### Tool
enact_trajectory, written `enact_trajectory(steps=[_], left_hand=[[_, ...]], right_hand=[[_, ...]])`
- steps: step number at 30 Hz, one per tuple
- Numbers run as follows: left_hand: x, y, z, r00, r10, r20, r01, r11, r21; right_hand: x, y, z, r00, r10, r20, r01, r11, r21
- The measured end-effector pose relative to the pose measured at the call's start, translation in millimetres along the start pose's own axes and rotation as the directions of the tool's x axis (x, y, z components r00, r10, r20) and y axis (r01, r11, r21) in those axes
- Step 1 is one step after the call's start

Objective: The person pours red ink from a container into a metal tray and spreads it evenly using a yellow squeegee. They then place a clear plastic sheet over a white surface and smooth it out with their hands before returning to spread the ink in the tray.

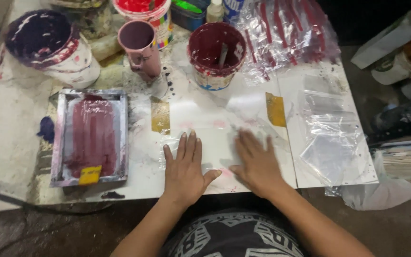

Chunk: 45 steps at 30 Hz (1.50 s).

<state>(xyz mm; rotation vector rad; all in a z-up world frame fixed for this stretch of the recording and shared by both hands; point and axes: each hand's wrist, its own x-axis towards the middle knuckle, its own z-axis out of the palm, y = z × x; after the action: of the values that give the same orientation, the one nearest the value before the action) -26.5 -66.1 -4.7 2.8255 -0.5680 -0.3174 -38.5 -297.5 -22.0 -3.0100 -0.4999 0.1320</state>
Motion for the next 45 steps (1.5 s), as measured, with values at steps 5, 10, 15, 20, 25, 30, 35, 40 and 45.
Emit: enact_trajectory(steps=[5, 10, 15, 20, 25, 30, 35, 40, 45], left_hand=[[9.0, -7.7, 0.1, 1.000, 0.001, 0.024, -0.001, 1.000, -0.007], [8.2, -18.6, 7.0, 0.999, -0.009, -0.036, 0.009, 1.000, -0.018], [2.4, -24.1, 16.4, 0.996, -0.033, -0.079, 0.032, 0.999, -0.021], [-4.6, -19.0, 7.8, 0.998, -0.064, 0.006, 0.064, 0.998, -0.023], [-11.3, -20.6, 3.8, 0.991, -0.129, 0.046, 0.128, 0.992, 0.012], [-20.0, -33.7, 16.6, 0.979, -0.176, -0.106, 0.181, 0.983, 0.037], [-36.3, -43.5, 49.9, 0.912, -0.193, -0.363, 0.248, 0.962, 0.112], [-41.3, -43.6, 23.3, 0.753, -0.159, -0.638, 0.283, 0.954, 0.097], [-45.7, -51.3, 19.6, 0.792, -0.157, -0.589, 0.246, 0.967, 0.073]], right_hand=[[7.9, -0.9, 8.1, 0.999, 0.003, 0.055, -0.002, 1.000, -0.021], [-1.5, 20.8, 7.4, 0.998, 0.053, 0.039, -0.051, 0.997, -0.053], [-11.7, 39.6, 2.2, 0.981, 0.167, 0.102, -0.160, 0.985, -0.069], [-19.0, 51.2, 6.4, 0.973, 0.213, 0.087, -0.207, 0.976, -0.070], [-23.1, 57.5, 11.3, 0.972, 0.229, 0.054, -0.224, 0.971, -0.081], [-43.9, 58.4, 16.4, 0.977, 0.209, -0.044, -0.211, 0.976, -0.052], [-77.5, 59.9, 36.3, 0.977, 0.050, -0.209, -0.057, 0.998, -0.027], [-90.3, 62.5, 43.7, 0.976, 0.091, -0.200, -0.077, 0.994, 0.077], [-98.4, 60.4, 43.0, 0.891, 0.243, -0.382, -0.170, 0.962, 0.214]])
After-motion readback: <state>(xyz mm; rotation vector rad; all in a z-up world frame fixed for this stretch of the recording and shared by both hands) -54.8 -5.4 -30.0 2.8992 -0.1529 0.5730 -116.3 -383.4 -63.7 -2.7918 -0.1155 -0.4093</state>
